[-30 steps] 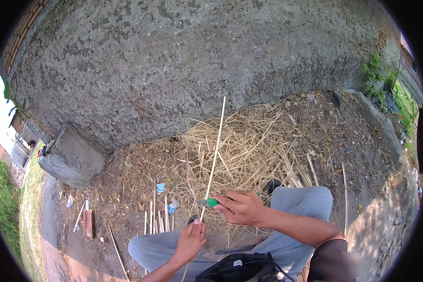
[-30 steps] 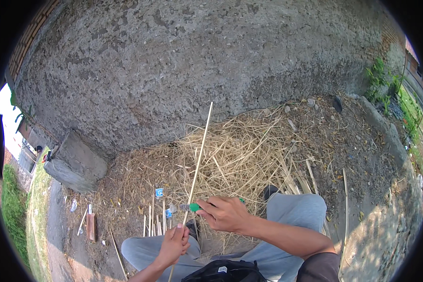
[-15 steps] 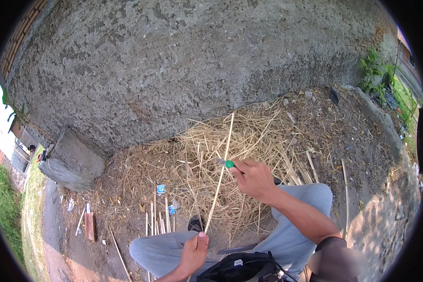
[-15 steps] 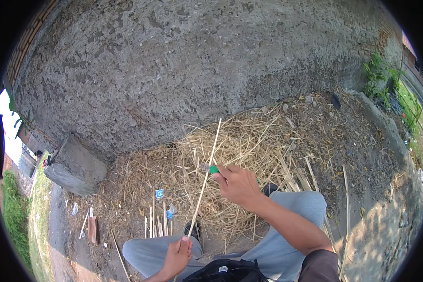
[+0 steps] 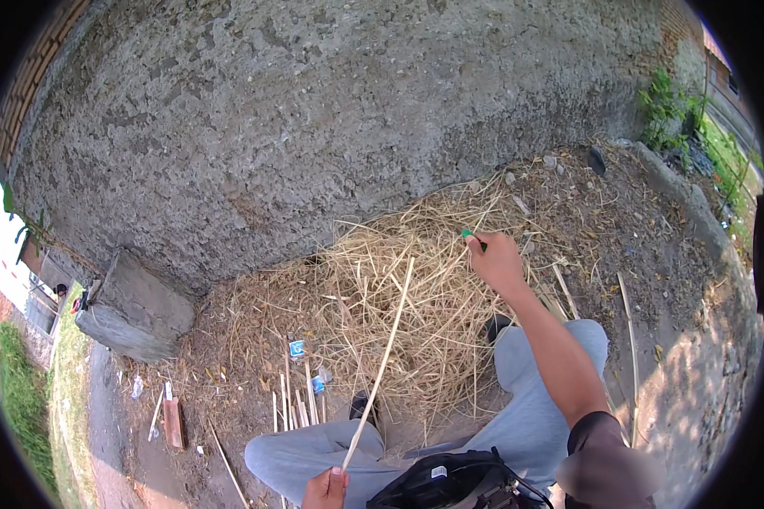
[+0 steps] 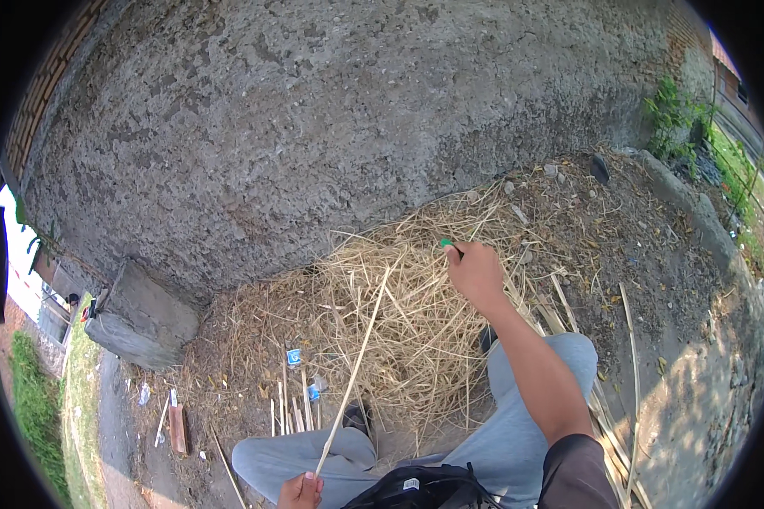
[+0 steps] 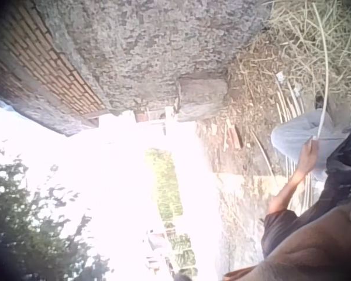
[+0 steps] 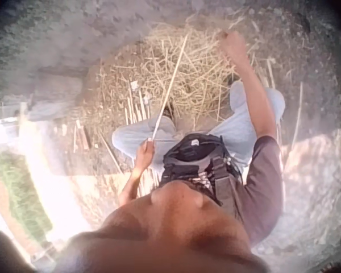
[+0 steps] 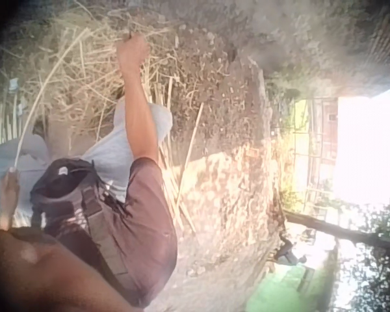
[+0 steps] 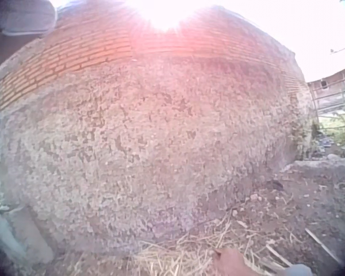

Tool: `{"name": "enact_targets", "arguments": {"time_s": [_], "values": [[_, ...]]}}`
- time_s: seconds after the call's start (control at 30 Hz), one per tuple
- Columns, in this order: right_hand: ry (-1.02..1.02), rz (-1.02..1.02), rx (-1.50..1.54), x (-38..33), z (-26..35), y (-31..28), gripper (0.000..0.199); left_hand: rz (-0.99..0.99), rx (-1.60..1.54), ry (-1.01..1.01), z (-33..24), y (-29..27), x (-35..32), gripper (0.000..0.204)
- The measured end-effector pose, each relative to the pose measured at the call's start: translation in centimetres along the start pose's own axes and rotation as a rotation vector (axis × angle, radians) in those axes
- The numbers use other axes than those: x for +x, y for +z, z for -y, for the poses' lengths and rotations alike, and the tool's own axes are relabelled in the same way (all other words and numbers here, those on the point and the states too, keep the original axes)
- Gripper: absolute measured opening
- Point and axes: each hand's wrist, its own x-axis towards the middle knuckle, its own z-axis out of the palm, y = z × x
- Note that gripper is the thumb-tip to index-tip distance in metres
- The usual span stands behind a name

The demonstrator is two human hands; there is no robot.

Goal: The person shaves and trims bamboo strips using a utility knife, holding and rotating the strips by hand.

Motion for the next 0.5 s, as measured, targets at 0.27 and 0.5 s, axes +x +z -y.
{"name": "enact_targets", "arguments": {"time_s": [0.27, 0.5], "values": [[-0.201, 0.188, -0.434, -4.1, -0.5, -0.7, 0.025, -0.166, 0.279, -0.054, -3.3, -2.4, 0.9, 0.036], [-0.157, 0.170, -0.282, -3.0, 0.3, -2.3, 0.019, -0.812, 0.679, 0.169, 0.0, -9.5, 1.6, 0.033]]}}
